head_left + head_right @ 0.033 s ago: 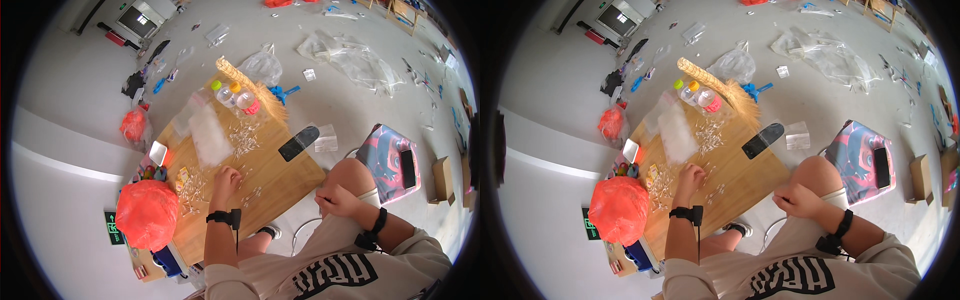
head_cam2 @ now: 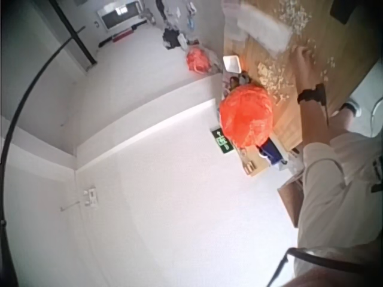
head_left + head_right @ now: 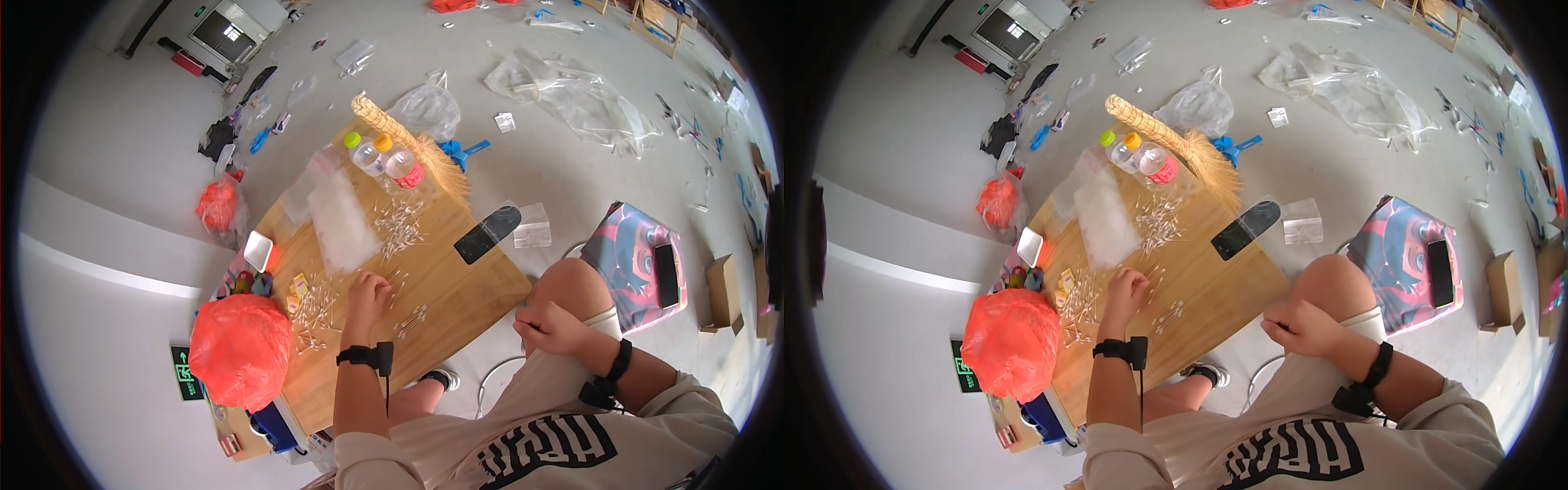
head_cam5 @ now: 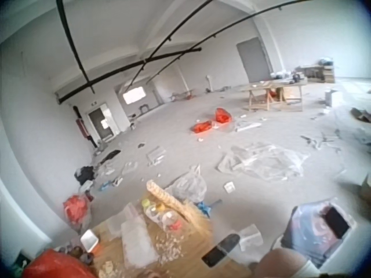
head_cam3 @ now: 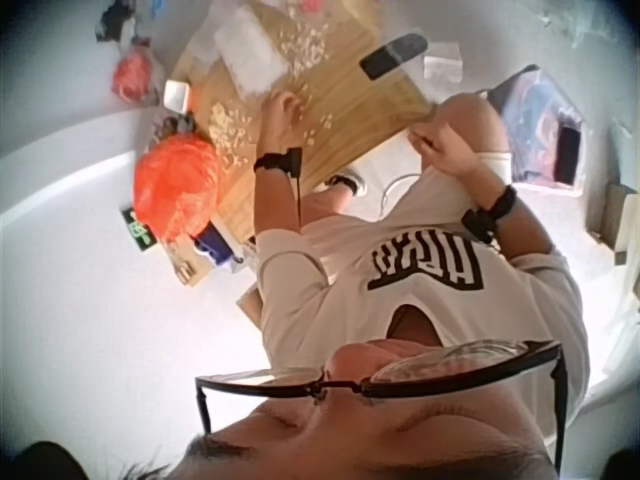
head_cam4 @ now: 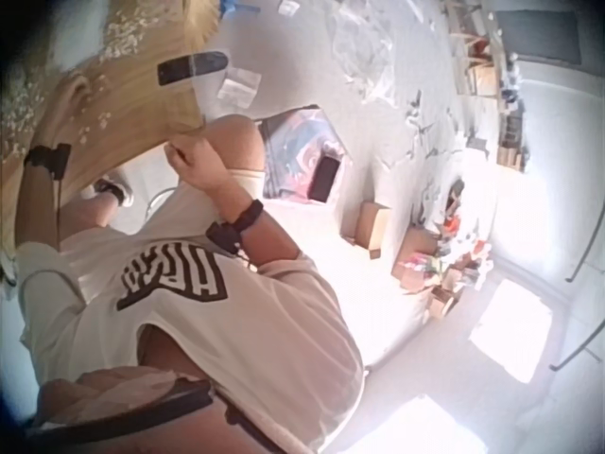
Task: The person is counting and placing medical swabs or sticks into small plastic packets.
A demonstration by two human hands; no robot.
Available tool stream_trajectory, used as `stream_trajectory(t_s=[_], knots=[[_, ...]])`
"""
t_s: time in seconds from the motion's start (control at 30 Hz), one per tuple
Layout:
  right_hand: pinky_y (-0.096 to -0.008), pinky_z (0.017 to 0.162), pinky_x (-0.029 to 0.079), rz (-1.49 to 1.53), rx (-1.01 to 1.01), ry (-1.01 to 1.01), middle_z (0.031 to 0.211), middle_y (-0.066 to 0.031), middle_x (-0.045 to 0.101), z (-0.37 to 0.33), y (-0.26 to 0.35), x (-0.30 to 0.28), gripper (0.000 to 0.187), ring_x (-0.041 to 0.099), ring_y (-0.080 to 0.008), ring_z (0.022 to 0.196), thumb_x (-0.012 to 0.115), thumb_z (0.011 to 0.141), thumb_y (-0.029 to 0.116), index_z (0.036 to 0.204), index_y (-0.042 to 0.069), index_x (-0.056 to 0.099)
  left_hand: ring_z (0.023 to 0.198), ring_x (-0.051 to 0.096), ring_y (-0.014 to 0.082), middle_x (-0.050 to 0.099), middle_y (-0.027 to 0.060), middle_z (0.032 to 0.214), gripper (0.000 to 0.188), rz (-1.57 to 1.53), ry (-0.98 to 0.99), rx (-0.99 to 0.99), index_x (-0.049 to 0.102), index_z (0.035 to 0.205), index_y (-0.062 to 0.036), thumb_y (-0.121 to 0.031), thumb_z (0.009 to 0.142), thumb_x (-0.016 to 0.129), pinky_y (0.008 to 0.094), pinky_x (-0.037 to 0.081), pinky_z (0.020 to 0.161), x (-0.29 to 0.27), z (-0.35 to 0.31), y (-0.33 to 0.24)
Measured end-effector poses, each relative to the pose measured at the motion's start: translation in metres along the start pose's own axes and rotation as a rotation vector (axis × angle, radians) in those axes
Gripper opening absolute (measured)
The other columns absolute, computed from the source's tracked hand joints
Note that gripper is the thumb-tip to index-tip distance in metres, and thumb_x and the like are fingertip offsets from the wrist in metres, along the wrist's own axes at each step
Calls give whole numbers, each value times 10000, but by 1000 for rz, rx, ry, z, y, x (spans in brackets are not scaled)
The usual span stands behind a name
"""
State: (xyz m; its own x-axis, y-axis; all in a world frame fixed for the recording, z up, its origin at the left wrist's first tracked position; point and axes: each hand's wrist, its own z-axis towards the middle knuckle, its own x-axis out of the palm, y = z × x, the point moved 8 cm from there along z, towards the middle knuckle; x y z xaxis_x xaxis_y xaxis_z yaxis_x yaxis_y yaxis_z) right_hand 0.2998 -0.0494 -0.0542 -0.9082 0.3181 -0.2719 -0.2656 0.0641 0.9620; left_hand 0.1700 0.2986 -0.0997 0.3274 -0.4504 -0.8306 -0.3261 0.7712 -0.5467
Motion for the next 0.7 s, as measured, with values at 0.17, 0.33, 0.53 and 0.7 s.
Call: stream_trajectory(t_s=[0.17,0.33,0.53,0.7], knots=[[-409,614,445,-24,12,5,711,-149,564,-2,0,-2,207,554,-332,652,556,989,119,825,-6,567,910,647,318,653,100,946,105,208,-17,-72,684,957,-89,-118,869,734,440,485,831,-4,-12,18],[-393,600,444,-3,33,13,698,-139,561,-3,-2,-2,215,555,-306,622,556,995,125,823,-4,566,840,670,302,652,133,951,100,107,-128,33,667,981,-47,-69,893,709,403,542,761,-6,-11,9],[-392,599,445,-11,1,9,699,-139,564,-2,-1,0,218,559,-301,621,555,995,124,819,-5,566,826,664,301,668,143,940,59,81,-77,21,658,994,-40,-53,938,651,400,533,748,12,-7,-2],[-392,603,450,-19,-8,1,699,-140,569,-3,0,0,217,570,-300,626,552,997,126,822,-2,570,800,660,318,673,141,864,48,-11,-28,15,662,967,-36,-53,957,618,391,525,732,19,-18,-9]])
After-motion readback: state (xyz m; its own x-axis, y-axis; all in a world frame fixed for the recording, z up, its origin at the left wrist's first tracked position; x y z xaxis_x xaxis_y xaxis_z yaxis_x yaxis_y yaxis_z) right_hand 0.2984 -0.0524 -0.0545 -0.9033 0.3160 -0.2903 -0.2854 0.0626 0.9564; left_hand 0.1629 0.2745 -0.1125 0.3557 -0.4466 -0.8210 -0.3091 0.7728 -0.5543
